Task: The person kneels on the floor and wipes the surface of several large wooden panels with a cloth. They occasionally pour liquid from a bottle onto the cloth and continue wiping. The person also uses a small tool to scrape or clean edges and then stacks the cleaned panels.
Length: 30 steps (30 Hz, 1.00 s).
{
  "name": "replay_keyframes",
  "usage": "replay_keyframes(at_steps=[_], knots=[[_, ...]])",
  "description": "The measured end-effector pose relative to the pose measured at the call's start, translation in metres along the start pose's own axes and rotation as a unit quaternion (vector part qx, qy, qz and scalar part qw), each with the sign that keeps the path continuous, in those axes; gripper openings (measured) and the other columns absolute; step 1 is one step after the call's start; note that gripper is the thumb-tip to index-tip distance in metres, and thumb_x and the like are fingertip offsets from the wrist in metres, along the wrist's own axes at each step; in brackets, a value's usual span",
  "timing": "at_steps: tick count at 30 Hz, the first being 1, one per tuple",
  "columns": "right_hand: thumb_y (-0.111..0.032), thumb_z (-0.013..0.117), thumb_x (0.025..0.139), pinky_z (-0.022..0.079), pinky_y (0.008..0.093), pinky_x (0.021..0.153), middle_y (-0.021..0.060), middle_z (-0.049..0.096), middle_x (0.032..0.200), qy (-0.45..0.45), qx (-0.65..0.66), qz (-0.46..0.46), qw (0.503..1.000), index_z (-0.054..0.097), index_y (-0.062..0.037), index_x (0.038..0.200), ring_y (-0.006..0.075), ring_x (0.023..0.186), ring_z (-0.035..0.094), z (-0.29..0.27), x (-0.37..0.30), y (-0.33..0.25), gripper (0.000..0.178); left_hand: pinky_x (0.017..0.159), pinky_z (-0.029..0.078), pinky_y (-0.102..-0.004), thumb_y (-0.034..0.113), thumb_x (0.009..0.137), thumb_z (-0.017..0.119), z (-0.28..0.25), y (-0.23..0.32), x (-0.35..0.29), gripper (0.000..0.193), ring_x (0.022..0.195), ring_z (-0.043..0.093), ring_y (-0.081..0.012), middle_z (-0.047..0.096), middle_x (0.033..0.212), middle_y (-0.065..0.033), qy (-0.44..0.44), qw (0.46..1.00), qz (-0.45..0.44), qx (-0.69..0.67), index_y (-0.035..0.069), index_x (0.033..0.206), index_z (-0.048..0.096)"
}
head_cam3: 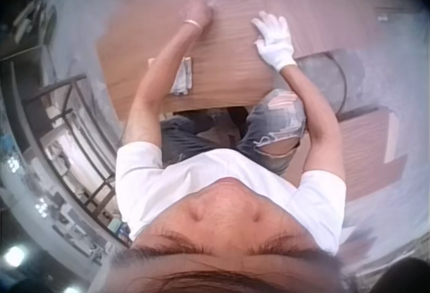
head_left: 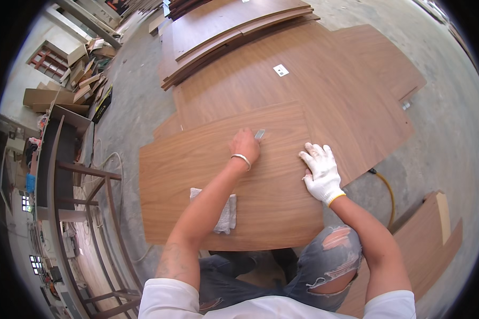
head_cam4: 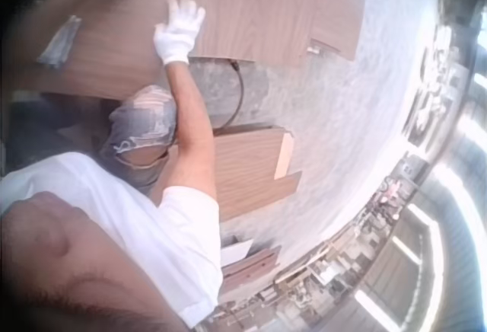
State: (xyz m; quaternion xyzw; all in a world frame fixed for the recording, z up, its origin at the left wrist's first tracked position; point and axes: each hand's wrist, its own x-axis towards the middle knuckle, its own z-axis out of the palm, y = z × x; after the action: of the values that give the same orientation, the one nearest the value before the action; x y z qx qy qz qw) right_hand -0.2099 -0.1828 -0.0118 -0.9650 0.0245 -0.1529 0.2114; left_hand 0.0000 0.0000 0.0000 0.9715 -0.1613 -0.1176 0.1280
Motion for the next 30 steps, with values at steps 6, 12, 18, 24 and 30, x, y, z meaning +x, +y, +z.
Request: replay_keyframes(at_steps=[6,12,18,24,30], knots=[[-0.013,0.067,0.077,0.024,0.0554,0.123,0.017,0.055,0.148,0.006,-0.008,0.001,1.0,0.063,-0.009,0.131,0.0367,0.14,0.045,-0.001,-0.004,0.007,0.054,0.089,0.052,-0.0527,0.027,0.094,0.069,-0.007,-0.005,0.014,0.026,0.105,0.068,-0.042,0.072,0.11,-0.0234,-0.027,0.998,-0.007,-0.059,0.004,0.107,0.067],[-0.014,0.067,0.077,0.024,0.0554,0.123,0.0167,0.054,0.149,0.008,0.002,-0.007,1.0,0.063,-0.0093,0.132,0.0363,0.141,0.044,0.005,0.004,-0.003,0.055,0.082,0.052,-0.0499,0.025,0.094,0.07,-0.01,-0.118,0.066,0.024,0.096,0.068,-0.0429,0.072,0.099,-0.0244,0.146,0.982,-0.067,-0.097,0.004,0.103,0.065],[-0.014,0.068,0.076,0.023,0.0552,0.123,0.0165,0.053,0.15,0.004,-0.009,0.0,1.0,0.063,-0.0094,0.132,0.0359,0.142,0.043,0.003,-0.002,0.003,0.056,0.086,0.053,-0.0522,0.03,0.097,0.064,-0.024,-0.125,0.078,0.025,0.1,0.07,-0.041,0.074,0.105,-0.0201,0.186,0.966,-0.168,-0.062,0.006,0.106,0.066],[-0.013,0.067,0.076,0.023,0.0555,0.123,0.017,0.053,0.15,0.007,-0.003,-0.004,1.0,0.063,-0.0086,0.132,0.0364,0.141,0.043,0.004,0.0,0.0,0.056,0.088,0.055,-0.0514,0.028,0.097,0.063,-0.017,-0.114,0.088,0.025,0.103,0.069,-0.0418,0.073,0.11,-0.0202,0.206,0.965,-0.154,-0.041,0.005,0.106,0.067],[-0.012,0.067,0.075,0.024,0.0556,0.123,0.0172,0.053,0.15,0.005,-0.004,0.0,1.0,0.063,-0.0085,0.132,0.0367,0.141,0.043,0.006,-0.001,0.001,0.056,0.09,0.056,-0.0494,0.031,0.094,0.068,-0.017,-0.08,0.099,0.03,0.107,0.07,-0.0396,0.073,0.115,-0.0202,0.11,0.984,-0.139,-0.033,0.006,0.109,0.075]])
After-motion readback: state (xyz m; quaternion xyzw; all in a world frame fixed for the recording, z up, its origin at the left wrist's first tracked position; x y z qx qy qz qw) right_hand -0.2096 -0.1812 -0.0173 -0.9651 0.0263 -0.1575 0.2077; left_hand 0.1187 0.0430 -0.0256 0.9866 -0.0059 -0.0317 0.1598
